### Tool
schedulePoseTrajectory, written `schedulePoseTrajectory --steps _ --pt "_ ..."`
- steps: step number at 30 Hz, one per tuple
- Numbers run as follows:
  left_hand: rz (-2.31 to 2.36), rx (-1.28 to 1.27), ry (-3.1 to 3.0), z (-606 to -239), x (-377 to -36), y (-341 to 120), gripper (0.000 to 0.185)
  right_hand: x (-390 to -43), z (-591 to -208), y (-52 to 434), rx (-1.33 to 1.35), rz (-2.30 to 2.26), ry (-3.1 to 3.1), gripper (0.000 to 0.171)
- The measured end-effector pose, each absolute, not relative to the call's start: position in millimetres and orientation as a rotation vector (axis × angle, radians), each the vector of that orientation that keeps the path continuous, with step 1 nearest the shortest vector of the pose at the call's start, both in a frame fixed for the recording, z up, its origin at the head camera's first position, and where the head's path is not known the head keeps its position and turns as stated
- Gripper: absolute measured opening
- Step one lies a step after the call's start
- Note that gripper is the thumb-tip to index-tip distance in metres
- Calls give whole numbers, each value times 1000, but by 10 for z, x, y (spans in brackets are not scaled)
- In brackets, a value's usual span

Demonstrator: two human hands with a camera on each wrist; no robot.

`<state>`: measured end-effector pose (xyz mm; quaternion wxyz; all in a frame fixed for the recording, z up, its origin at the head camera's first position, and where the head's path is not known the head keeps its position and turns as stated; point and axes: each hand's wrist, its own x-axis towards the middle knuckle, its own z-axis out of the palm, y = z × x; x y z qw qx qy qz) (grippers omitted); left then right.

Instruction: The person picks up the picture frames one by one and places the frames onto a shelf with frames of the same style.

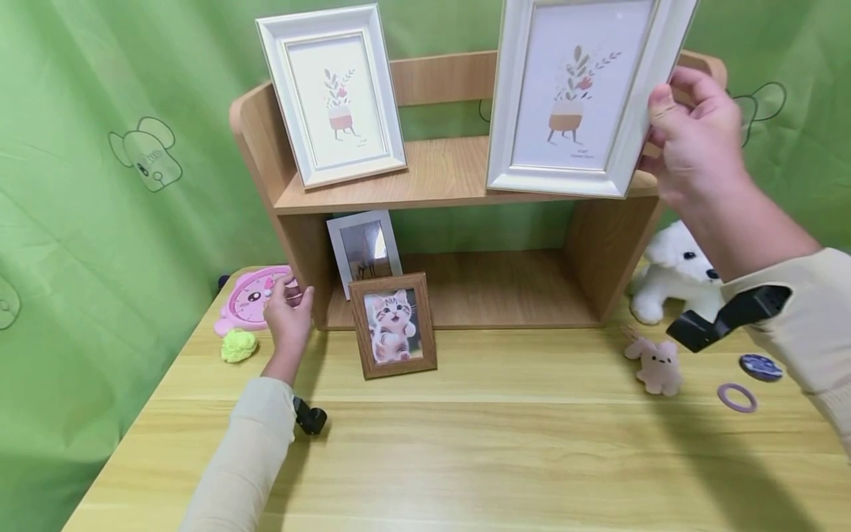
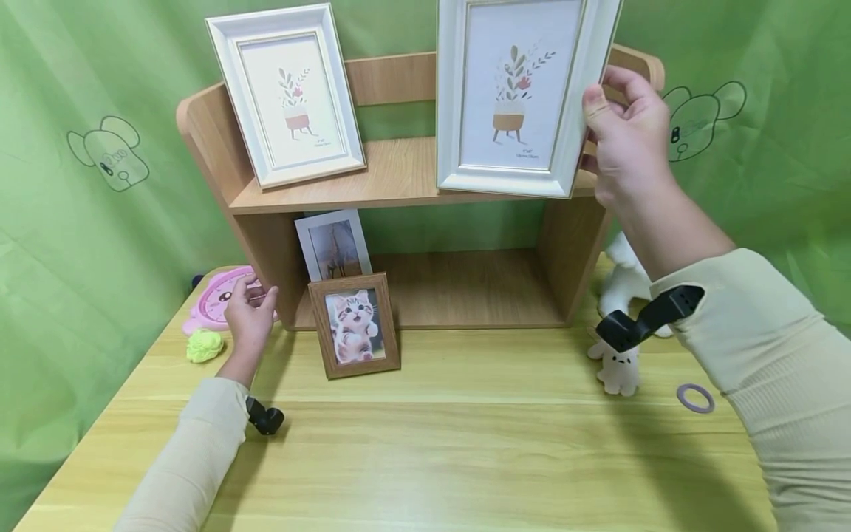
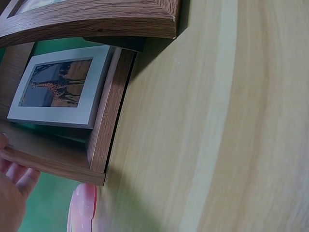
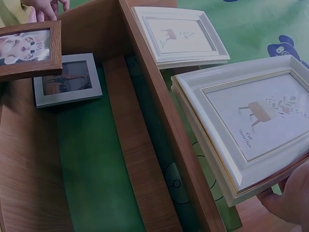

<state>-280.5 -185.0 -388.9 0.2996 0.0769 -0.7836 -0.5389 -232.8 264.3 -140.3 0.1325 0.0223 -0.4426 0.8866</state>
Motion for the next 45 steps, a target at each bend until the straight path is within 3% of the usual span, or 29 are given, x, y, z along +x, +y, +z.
schedulePoseTrajectory --steps 30,45 --pt "-1433 187 -2091 -3885 -2801 -1869 33 -2570 -1406 2597 -27 2465 -1408 38" --pt "-1441 121 -2101 -3934 -2897 -1931 34 -2508 -1414 2508 -70 2374 -1383 36"
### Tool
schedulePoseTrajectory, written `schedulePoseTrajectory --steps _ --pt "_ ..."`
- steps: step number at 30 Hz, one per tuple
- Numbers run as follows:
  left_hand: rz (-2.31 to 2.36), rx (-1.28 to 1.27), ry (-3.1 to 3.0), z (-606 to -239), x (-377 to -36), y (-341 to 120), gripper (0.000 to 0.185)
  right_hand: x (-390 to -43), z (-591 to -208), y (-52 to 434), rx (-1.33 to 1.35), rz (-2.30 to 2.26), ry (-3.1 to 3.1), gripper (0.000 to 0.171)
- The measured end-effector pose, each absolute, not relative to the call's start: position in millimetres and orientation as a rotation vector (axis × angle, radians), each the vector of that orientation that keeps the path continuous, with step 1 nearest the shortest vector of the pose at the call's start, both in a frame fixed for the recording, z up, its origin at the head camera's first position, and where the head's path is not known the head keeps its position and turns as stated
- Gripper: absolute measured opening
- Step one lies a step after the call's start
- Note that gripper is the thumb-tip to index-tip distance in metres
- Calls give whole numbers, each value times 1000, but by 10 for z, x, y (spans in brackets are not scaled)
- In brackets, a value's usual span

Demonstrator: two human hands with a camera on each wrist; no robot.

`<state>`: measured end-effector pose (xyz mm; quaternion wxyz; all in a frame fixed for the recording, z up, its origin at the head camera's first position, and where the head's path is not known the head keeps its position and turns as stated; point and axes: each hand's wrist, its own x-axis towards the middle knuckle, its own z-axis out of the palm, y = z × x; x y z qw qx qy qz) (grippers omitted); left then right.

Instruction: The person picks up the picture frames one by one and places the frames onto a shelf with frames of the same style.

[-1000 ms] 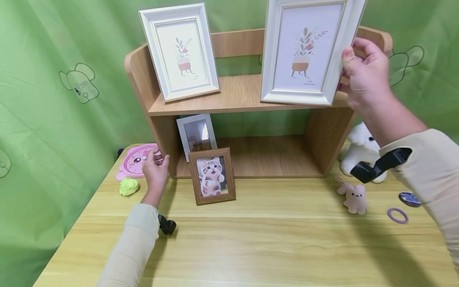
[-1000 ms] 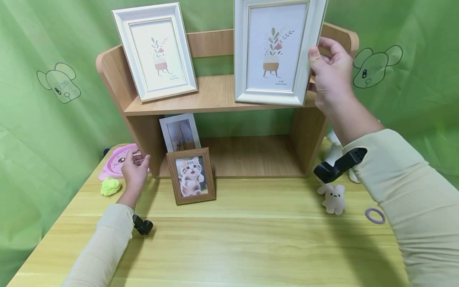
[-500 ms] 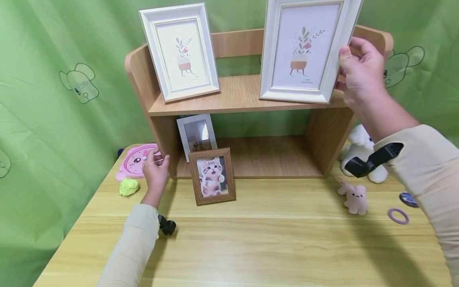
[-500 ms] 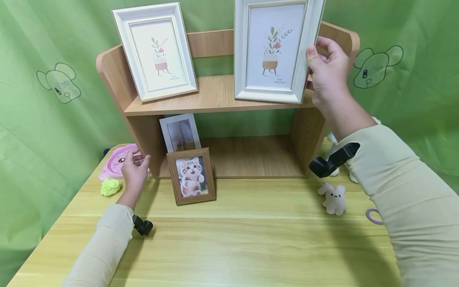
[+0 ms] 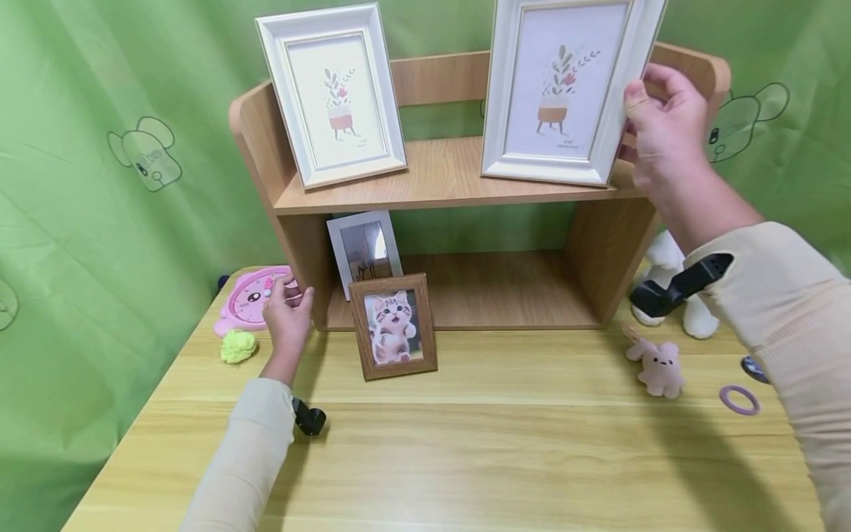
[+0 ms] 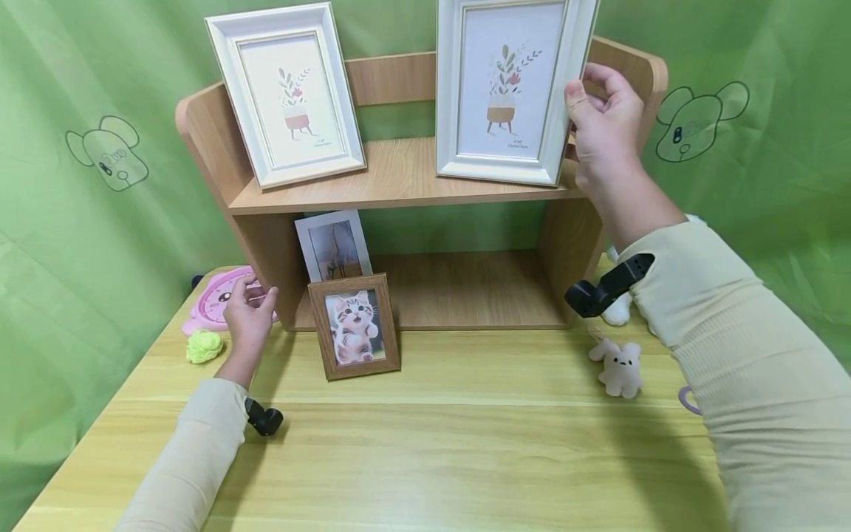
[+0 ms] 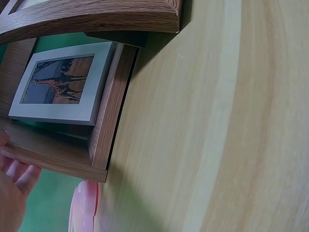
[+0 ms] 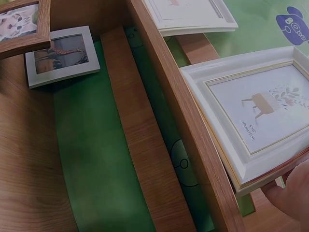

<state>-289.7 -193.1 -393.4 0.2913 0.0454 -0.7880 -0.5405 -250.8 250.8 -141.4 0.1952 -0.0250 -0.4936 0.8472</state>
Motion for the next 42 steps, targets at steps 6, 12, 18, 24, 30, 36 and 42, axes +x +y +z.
schedulePoseTrajectory --steps 6,12,18,24,30,36,42 --pt "-1449 119 -2086 -3951 -2892 -1939 34 -2560 -1411 2474 -80 2351 -1404 34" --pt "-1440 109 -2079 -3960 -2904 -1940 33 -2608 -1399 2464 -99 2343 -1401 34" --pt "-1421 107 -2084 -3953 -2904 -1936 32 -2647 -1379 2473 -140 2342 -1416 34" --pt "-1420 105 -2088 -3944 -2898 -1934 32 -2684 -1354 2476 -165 2345 -1448 34" --pt "-1413 113 -2091 -3950 -2902 -1931 32 -2740 -1327 2495 -202 2339 -1503 33" --pt "-1415 114 -2098 -3942 -2900 -1922 32 -2782 -1320 2534 -216 2339 -1539 33" --pt "-1431 126 -2100 -3935 -2900 -1922 32 -2810 -1324 2542 -216 2332 -1561 32"
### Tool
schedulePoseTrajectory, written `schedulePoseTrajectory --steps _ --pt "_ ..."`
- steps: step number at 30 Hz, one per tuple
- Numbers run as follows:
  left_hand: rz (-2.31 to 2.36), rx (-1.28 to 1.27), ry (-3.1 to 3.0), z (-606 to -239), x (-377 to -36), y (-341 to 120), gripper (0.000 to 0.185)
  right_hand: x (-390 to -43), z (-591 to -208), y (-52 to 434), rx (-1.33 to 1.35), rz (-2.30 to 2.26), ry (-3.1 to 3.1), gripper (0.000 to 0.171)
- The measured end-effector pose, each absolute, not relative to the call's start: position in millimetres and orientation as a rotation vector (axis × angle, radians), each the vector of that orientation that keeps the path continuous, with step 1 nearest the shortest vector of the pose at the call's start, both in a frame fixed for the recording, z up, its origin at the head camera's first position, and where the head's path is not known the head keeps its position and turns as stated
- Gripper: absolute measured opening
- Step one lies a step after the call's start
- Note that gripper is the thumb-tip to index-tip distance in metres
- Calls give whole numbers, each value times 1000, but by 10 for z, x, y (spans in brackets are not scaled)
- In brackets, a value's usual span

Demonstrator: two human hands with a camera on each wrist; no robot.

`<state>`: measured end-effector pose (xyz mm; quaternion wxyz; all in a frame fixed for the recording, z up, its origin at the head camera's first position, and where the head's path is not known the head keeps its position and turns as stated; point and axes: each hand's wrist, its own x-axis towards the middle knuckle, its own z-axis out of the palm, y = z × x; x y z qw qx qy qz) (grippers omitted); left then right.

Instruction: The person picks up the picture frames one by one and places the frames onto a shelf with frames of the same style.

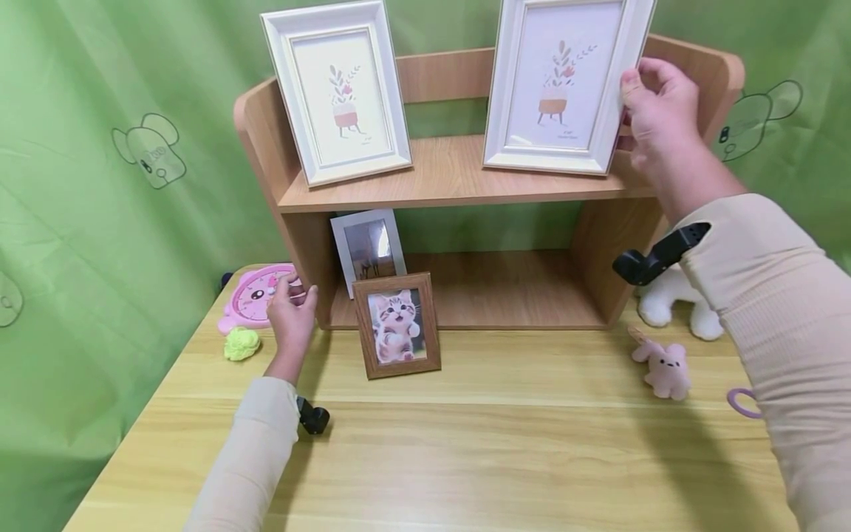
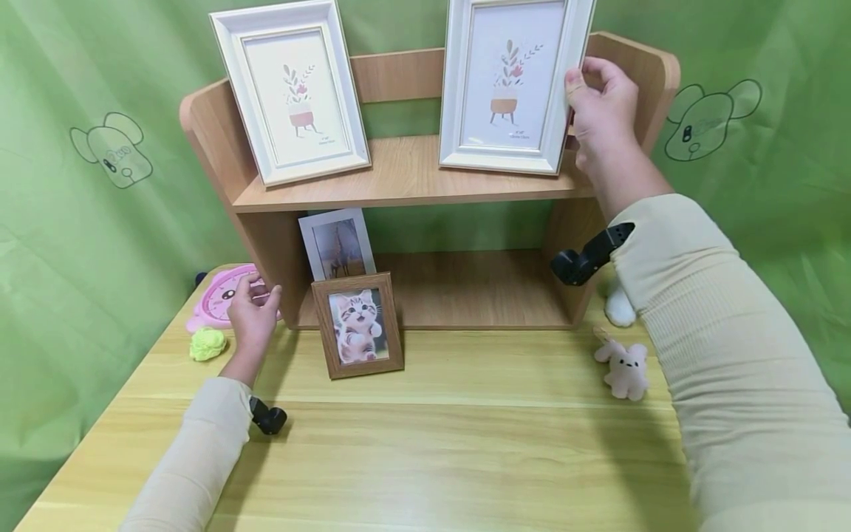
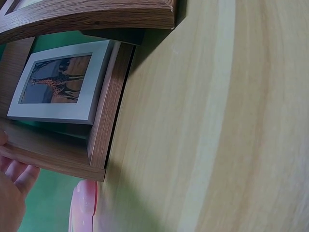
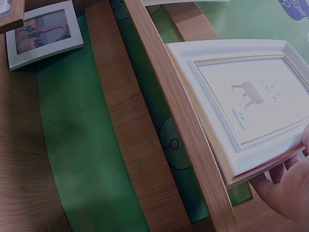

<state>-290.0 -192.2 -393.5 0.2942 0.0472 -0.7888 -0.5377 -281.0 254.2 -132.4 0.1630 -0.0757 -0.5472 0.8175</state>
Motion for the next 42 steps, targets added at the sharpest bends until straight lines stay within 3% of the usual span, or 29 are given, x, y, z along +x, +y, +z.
schedulePoseTrajectory --steps 31,42 --pt "-1387 96 -2080 -3978 -2952 -1922 30 -2789 -1345 2544 -141 2321 -1573 44" --pt "-1406 82 -2046 -3974 -2933 -1918 28 -2648 -1263 2469 -89 2232 -1609 74"
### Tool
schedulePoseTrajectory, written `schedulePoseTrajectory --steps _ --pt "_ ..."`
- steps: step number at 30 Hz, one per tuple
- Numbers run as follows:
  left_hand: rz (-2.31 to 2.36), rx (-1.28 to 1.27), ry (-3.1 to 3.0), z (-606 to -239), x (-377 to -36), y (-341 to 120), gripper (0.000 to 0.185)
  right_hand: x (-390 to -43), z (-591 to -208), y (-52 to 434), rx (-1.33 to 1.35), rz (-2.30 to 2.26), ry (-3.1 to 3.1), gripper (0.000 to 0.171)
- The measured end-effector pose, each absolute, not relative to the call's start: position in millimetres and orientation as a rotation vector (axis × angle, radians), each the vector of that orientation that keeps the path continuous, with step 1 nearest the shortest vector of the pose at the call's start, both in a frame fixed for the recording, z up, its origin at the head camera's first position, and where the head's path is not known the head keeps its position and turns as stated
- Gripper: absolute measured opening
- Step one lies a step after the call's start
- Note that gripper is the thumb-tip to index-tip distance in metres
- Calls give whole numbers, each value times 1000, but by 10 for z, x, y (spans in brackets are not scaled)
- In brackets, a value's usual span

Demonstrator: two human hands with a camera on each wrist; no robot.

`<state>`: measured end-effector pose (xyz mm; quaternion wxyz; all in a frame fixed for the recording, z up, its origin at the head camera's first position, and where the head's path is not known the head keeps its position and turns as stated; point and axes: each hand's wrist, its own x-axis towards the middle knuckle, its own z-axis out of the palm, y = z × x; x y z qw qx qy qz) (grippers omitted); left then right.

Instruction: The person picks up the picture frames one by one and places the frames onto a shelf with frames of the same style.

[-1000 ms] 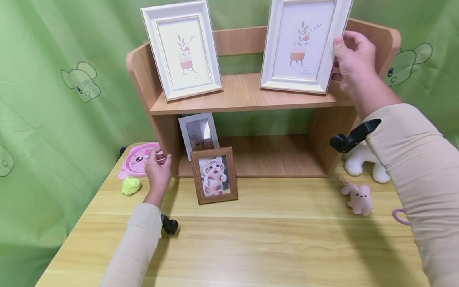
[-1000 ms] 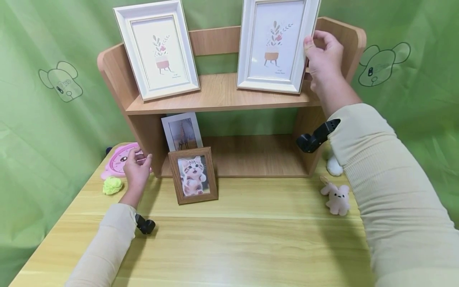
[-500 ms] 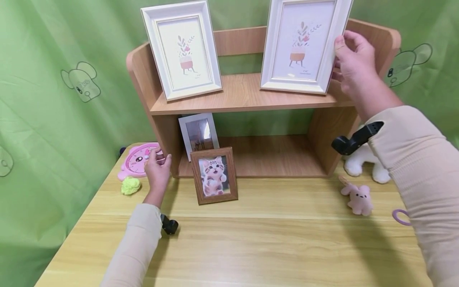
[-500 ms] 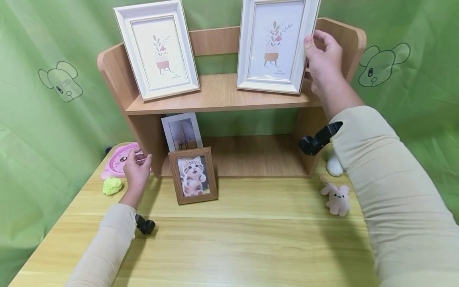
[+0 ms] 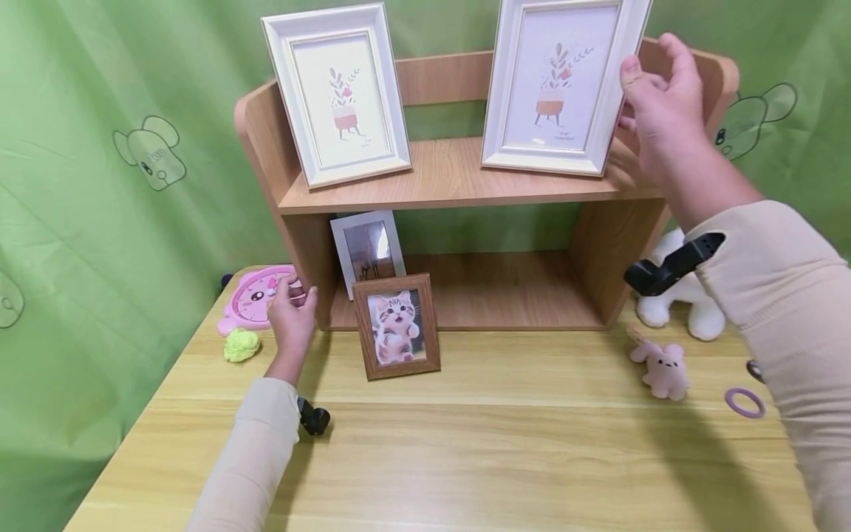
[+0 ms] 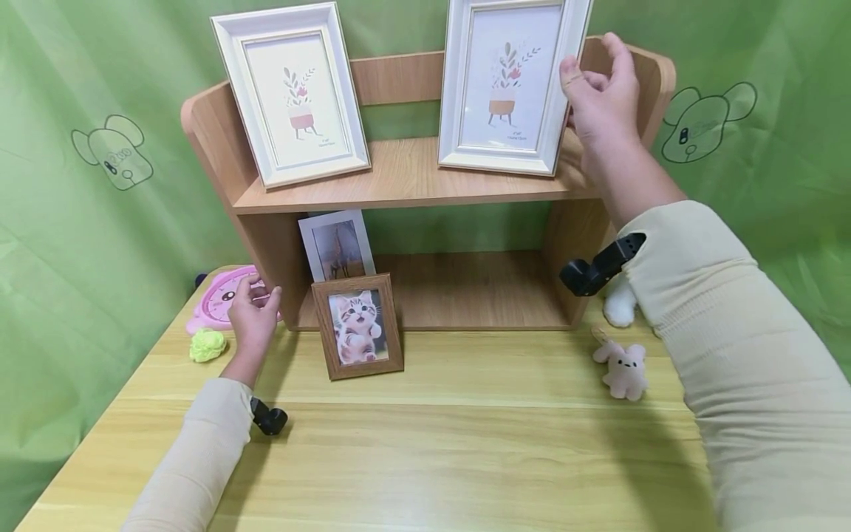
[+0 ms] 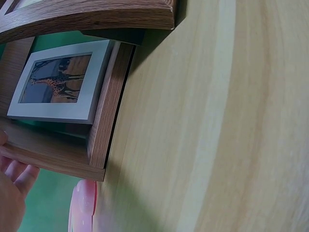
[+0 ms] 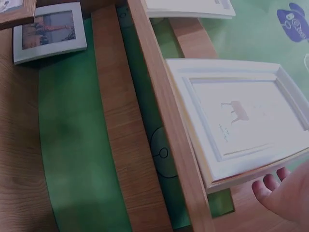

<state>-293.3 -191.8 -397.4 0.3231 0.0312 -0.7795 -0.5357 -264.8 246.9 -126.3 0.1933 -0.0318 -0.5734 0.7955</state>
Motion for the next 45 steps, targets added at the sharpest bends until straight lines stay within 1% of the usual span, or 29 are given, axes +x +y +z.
schedulePoseTrajectory --steps 3,8,13,22,26,28,33,36,39,45 --pt "-1414 75 -2033 -3970 -2922 -1918 28 -2591 -1231 2439 -54 2214 -1604 78" --pt "-1414 95 -2073 -3977 -2932 -1923 31 -2459 -1186 2378 -61 2142 -1640 78" --pt "-1415 111 -2087 -3983 -2947 -1920 31 -2287 -1220 2265 -3 2009 -1640 72" --pt "-1424 111 -2085 -3952 -2921 -1921 31 -2006 -1491 1963 282 1676 -1571 34" --pt "-1415 105 -2083 -3965 -2925 -1921 30 -1932 -1686 1886 426 1477 -1683 14" --pt "-1415 107 -2087 -3972 -2930 -1918 30 -1888 -1831 1867 524 1331 -1834 8" --pt "-1422 115 -2094 -3989 -2932 -1909 31 -1803 -2298 1841 783 986 -2268 7" --pt "-1423 114 -2091 -3991 -2928 -1905 31 -1835 -2574 1831 897 935 -2433 8" --pt "-1429 117 -2093 -3984 -2927 -1908 31 -1899 -2808 1816 934 1010 -2557 11" --pt "-1423 116 -2099 -3983 -2936 -1922 30 -2025 -3193 1763 883 1135 -2714 21"
